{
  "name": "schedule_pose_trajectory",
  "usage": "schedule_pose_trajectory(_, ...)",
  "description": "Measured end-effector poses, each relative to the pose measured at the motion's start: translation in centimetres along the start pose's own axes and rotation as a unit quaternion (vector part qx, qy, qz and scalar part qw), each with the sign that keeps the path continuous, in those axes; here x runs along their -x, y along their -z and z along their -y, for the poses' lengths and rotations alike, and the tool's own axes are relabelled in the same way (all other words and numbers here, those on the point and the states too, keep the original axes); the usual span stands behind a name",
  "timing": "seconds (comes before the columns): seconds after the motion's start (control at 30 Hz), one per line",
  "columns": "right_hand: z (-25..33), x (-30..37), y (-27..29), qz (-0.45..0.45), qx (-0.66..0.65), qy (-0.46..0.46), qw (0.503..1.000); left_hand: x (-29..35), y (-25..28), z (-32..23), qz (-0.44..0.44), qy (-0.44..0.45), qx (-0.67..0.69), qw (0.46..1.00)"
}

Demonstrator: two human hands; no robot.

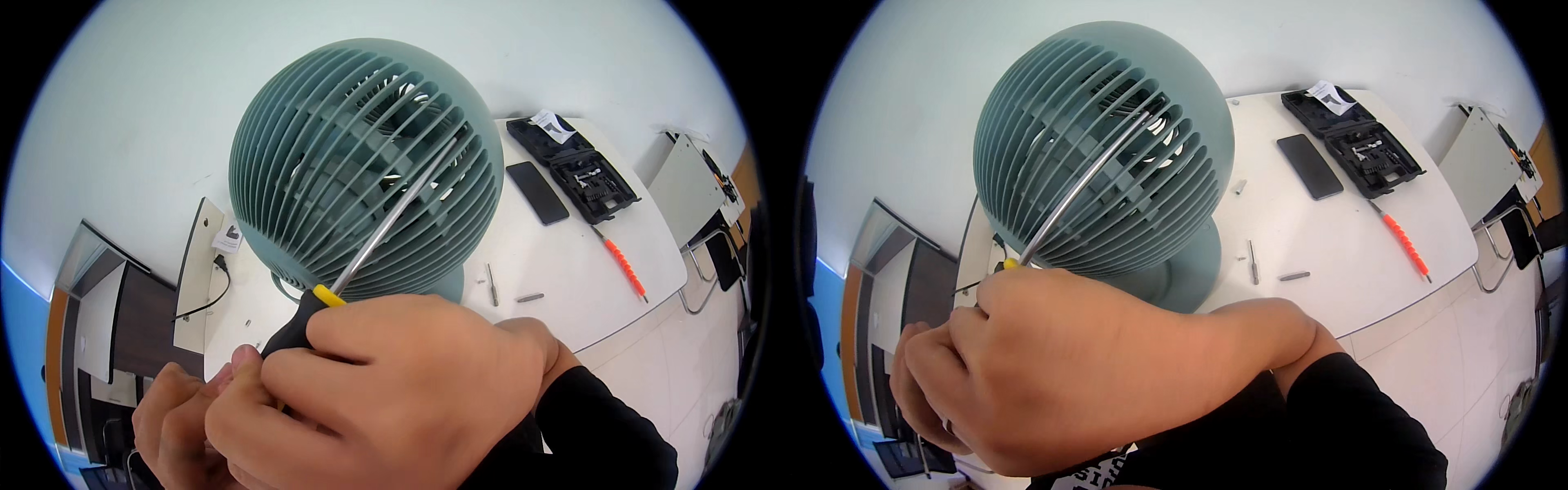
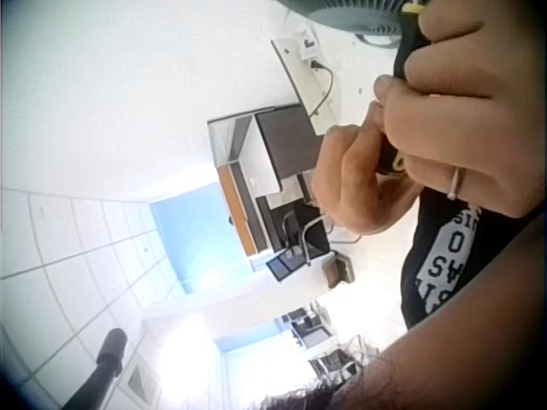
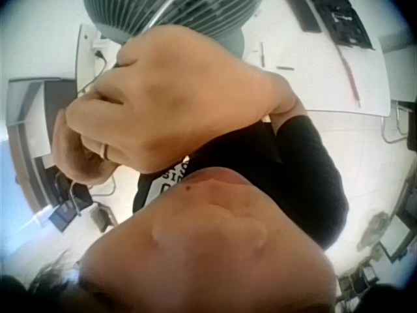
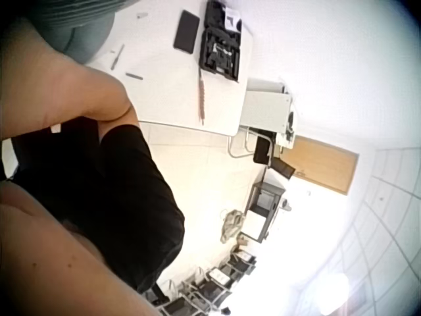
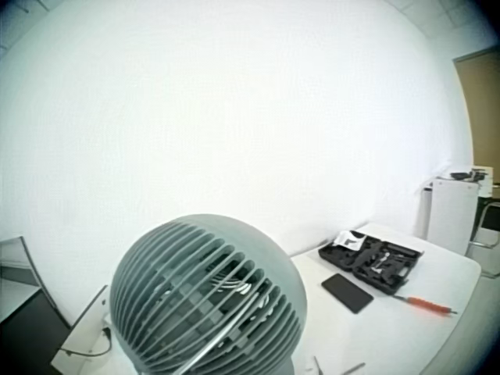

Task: The person uses a screwdriver to loosen and remove screws from the front grille of a teal desk fan. They rotate the fan to access different screw locations and continue unscrewing the grille throughout the clip.

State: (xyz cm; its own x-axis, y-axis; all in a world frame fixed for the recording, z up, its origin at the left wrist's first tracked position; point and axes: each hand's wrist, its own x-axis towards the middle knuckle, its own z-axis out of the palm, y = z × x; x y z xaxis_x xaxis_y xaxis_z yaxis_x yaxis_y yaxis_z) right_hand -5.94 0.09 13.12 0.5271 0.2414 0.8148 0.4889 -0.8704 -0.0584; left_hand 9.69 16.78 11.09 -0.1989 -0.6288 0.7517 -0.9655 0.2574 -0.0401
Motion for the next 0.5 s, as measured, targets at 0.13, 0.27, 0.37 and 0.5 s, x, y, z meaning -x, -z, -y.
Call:
schedule_pose_trajectory(0.13,-1.3,1.7,-3.7,-0.137,-0.031,0.072,0.987,0.5,0.1,0.7,0.015,-0.016,-0.008,1.000)
schedule_pose_trajectory(0.27,-1.6,1.4,-5.4,-0.227,0.013,0.096,0.969,1.2,-0.1,0.5,0.012,0.029,-0.005,1.000)
schedule_pose_trajectory(0.37,-2.1,1.2,-5.9,-0.249,0.039,0.121,0.960,1.7,-0.2,0.2,-0.007,0.091,0.016,0.996)
schedule_pose_trajectory(0.5,-2.0,1.3,-5.5,-0.234,0.023,0.098,0.967,2.0,-1.7,-0.5,-0.113,0.206,0.094,0.968)
